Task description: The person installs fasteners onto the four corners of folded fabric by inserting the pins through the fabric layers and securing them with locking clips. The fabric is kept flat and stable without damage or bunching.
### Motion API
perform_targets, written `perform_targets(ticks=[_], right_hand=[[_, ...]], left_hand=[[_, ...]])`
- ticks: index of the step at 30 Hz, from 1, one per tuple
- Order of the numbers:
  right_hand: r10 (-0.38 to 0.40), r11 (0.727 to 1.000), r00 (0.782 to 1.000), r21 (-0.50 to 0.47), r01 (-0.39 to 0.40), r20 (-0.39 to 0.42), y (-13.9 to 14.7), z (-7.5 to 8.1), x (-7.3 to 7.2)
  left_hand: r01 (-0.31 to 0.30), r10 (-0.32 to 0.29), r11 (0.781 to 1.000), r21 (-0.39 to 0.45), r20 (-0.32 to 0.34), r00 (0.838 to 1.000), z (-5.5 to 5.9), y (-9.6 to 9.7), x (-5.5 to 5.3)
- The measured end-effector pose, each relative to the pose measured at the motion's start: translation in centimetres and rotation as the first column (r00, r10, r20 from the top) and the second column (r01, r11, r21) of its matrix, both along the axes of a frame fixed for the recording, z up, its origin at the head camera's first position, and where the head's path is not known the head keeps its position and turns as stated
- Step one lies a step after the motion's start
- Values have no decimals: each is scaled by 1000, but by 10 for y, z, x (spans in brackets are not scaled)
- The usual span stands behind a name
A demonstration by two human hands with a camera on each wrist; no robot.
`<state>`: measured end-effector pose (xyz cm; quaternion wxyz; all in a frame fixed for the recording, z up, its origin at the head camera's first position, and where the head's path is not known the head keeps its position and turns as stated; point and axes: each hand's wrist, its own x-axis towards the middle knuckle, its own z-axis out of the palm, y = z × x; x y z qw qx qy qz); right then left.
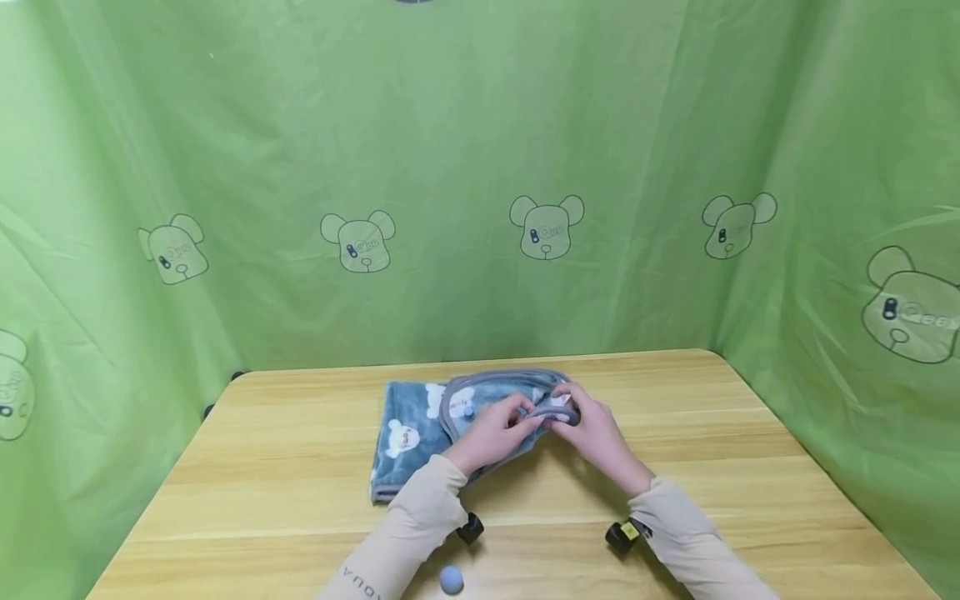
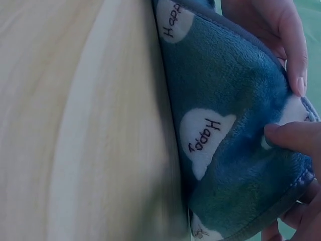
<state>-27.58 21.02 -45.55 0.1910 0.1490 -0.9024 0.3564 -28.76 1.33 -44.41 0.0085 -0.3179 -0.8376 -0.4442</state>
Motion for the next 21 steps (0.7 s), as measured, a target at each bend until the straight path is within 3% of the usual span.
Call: perform_targets(ticks=[6,12,16,21], right_hand=[[38,999,997,22,-37,-63,2,-2,-1],[61,998,991,31,-58,-117,0,-4,-1],[73,997,987,40,-68,-141,0,-4,-2],[78,996,985,51,-71,-157,0,-3,-3]], left_hand=[[11,-11,999,-40,3,1000,6,-5,1],[27,-26,993,-116,9,1000,15,-24,9],[25,-39,983,-180,-74,997,25,-43,19],[29,-83,960,-277,-187,979,30,-68,31]])
